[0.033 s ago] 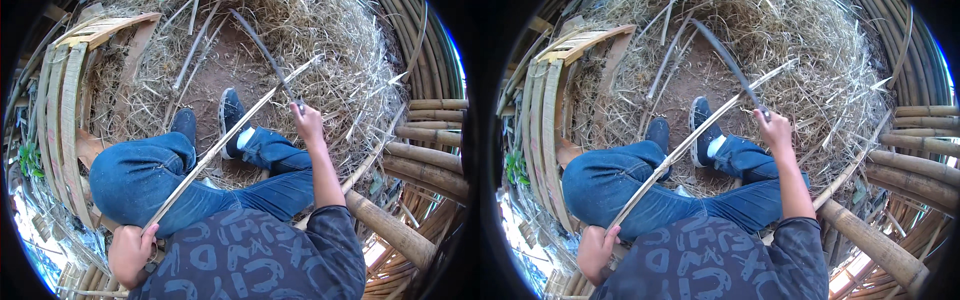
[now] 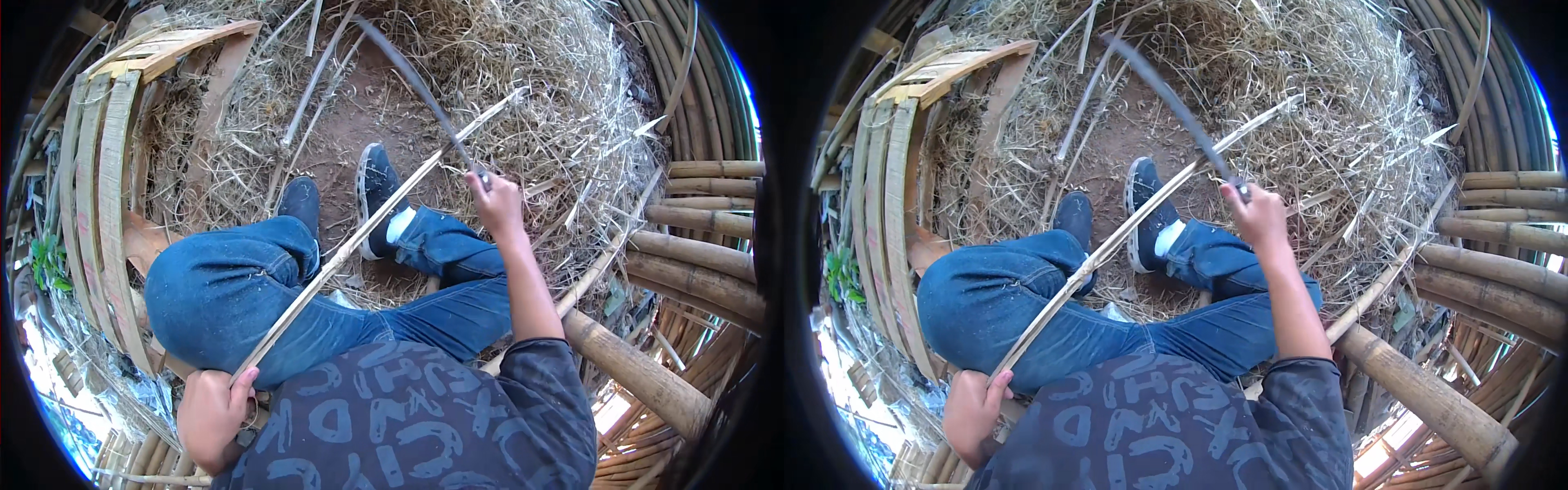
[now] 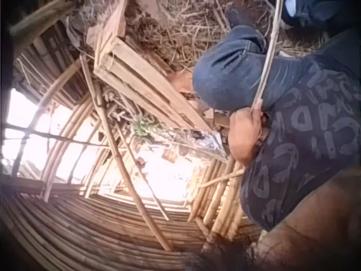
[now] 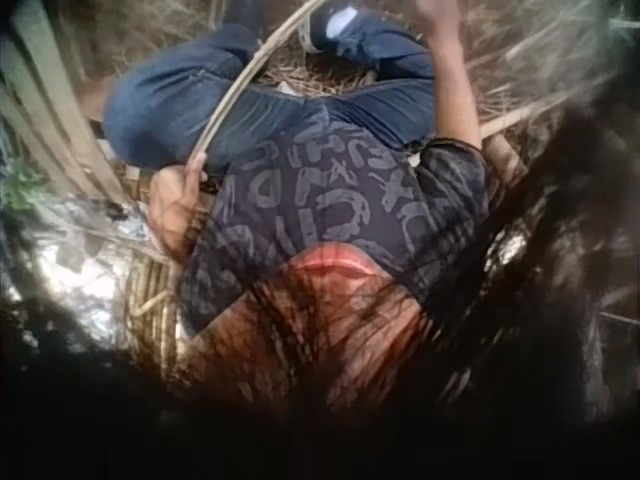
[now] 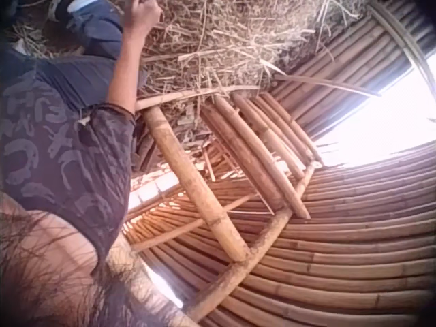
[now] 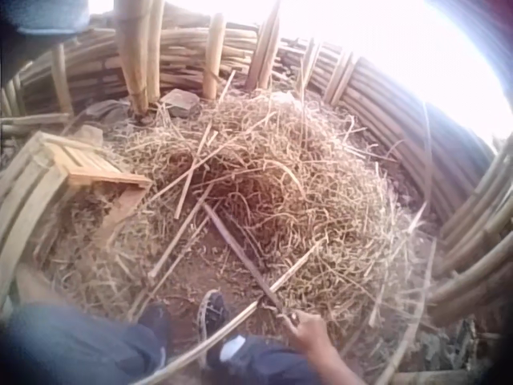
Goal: The person holds a bamboo strip by hand and scrapes along its surface using a machete.
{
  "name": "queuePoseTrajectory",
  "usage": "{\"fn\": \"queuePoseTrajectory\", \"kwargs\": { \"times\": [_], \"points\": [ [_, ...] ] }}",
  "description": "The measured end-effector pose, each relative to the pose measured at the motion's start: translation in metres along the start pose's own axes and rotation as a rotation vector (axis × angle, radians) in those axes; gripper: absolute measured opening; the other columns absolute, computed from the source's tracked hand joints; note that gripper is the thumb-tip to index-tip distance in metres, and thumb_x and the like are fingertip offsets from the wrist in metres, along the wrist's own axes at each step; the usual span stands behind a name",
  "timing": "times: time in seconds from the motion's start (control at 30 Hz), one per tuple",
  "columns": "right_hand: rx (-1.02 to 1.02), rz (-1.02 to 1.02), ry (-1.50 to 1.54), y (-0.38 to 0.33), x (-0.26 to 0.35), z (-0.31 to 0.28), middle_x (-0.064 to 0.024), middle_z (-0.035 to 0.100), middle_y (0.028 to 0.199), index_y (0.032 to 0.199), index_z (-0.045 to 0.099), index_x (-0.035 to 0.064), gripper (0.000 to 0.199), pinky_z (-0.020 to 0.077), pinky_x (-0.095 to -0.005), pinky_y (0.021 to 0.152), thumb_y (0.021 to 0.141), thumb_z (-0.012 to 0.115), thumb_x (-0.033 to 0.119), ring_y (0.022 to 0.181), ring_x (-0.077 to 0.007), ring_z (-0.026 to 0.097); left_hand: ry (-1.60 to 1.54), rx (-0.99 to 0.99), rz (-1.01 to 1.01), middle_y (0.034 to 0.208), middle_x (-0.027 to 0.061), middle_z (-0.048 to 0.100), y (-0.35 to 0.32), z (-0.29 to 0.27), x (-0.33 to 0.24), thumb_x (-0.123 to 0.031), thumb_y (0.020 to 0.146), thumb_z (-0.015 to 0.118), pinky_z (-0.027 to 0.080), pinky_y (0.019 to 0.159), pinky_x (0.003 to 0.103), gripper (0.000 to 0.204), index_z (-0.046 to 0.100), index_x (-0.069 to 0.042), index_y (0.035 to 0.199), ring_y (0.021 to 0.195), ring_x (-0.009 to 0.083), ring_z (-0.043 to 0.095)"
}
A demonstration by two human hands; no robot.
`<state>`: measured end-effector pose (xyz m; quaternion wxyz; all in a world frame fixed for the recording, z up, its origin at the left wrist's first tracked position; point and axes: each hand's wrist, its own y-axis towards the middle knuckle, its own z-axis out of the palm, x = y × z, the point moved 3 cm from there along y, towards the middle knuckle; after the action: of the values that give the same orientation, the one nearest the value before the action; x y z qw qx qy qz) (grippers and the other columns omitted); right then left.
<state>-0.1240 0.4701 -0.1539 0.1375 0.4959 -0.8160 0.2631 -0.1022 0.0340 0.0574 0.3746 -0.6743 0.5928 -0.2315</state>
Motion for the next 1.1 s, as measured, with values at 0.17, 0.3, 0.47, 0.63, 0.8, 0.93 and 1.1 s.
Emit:
{"fn": "queuePoseTrajectory", "kwargs": {
  "times": [0.17, 0.3, 0.47, 0.63, 0.8, 0.93, 1.1],
  "points": [
    [-0.072, -0.128, -0.257, 0.009, -0.05, 0.011, -0.0177, 0.066, 0.068, 0.082, 0.067, 0.0073, 0.064, 0.0496, -0.0471, 0.062, 0.085, 0.05, 0.068, 0.071, -0.0373, 0.066, -0.013, -0.017, 0.068, 0.056, 0.0165, 0.061, 0.004, 0.002, 0.002, -0.039, 0.09, 0.06, 0.048, 0.056, 0.043, 0.047, 0.069, -0.003, 0.061, 0.057, 0.0366, 0.061],
    [-0.145, 0.096, -0.186, 0.023, -0.093, -0.01, -0.0188, 0.064, 0.066, 0.078, 0.067, 0.007, 0.063, 0.049, -0.0488, 0.061, 0.087, 0.048, 0.066, 0.069, -0.0376, 0.066, 0.012, -0.02, 0.123, 0.056, 0.0172, 0.061, 0.009, 0.003, 0.001, -0.037, 0.09, 0.061, 0.048, 0.056, 0.042, 0.045, 0.07, -0.002, 0.063, 0.057, 0.0368, 0.062],
    [-0.153, -0.187, -0.219, -0.001, -0.021, -0.002, -0.0179, 0.063, 0.063, 0.079, 0.064, 0.0058, 0.06, 0.0493, -0.0477, 0.055, 0.086, 0.053, 0.065, 0.062, -0.0381, 0.065, -0.044, 0.024, 0.081, 0.058, 0.0184, 0.061, 0.003, 0.001, 0.002, -0.034, 0.09, 0.061, 0.048, 0.057, 0.042, 0.043, 0.07, -0.001, 0.064, 0.058, 0.0372, 0.062],
    [-0.198, 0.102, -0.242, 0.022, -0.081, -0.004, -0.018, 0.066, 0.068, 0.079, 0.068, 0.0068, 0.069, 0.0498, -0.0479, 0.06, 0.085, 0.045, 0.072, 0.067, -0.0378, 0.066, -0.043, -0.023, 0.107, 0.059, 0.019, 0.062, 0.006, 0.001, 0.001, -0.033, 0.091, 0.061, 0.049, 0.058, 0.041, 0.043, 0.069, 0.001, 0.065, 0.058, 0.0368, 0.062],
    [-0.141, -0.019, -0.118, 0.002, -0.051, -0.005, -0.0177, 0.062, 0.061, 0.08, 0.067, 0.0064, 0.068, 0.0483, -0.0468, 0.057, 0.084, 0.048, 0.071, 0.064, -0.0396, 0.064, -0.066, 0.046, 0.076, 0.059, 0.0191, 0.062, 0.008, -0.002, -0.004, -0.031, 0.091, 0.061, 0.048, 0.057, 0.04, 0.042, 0.069, 0.001, 0.065, 0.056, 0.0361, 0.062],
    [-0.092, -0.104, -0.162, 0.007, -0.06, -0.003, -0.0193, 0.063, 0.065, 0.086, 0.068, 0.0059, 0.063, 0.0486, -0.0466, 0.059, 0.083, 0.054, 0.068, 0.064, -0.0377, 0.064, -0.055, -0.021, 0.112, 0.057, 0.0188, 0.061, -0.001, 0.0, -0.001, -0.031, 0.091, 0.061, 0.048, 0.056, 0.04, 0.042, 0.069, 0.001, 0.065, 0.055, 0.036, 0.062],
    [-0.186, 0.094, -0.228, 0.033, -0.114, -0.022, -0.0201, 0.065, 0.069, 0.077, 0.067, 0.0033, 0.069, 0.0481, -0.0484, 0.062, 0.087, 0.047, 0.068, 0.069, -0.0387, 0.065, -0.011, -0.016, 0.153, 0.055, 0.0179, 0.061, 0.011, -0.002, -0.007, -0.03, 0.09, 0.062, 0.047, 0.054, 0.039, 0.041, 0.07, 0.0, 0.064, 0.053, 0.0346, 0.062]
  ]
}}
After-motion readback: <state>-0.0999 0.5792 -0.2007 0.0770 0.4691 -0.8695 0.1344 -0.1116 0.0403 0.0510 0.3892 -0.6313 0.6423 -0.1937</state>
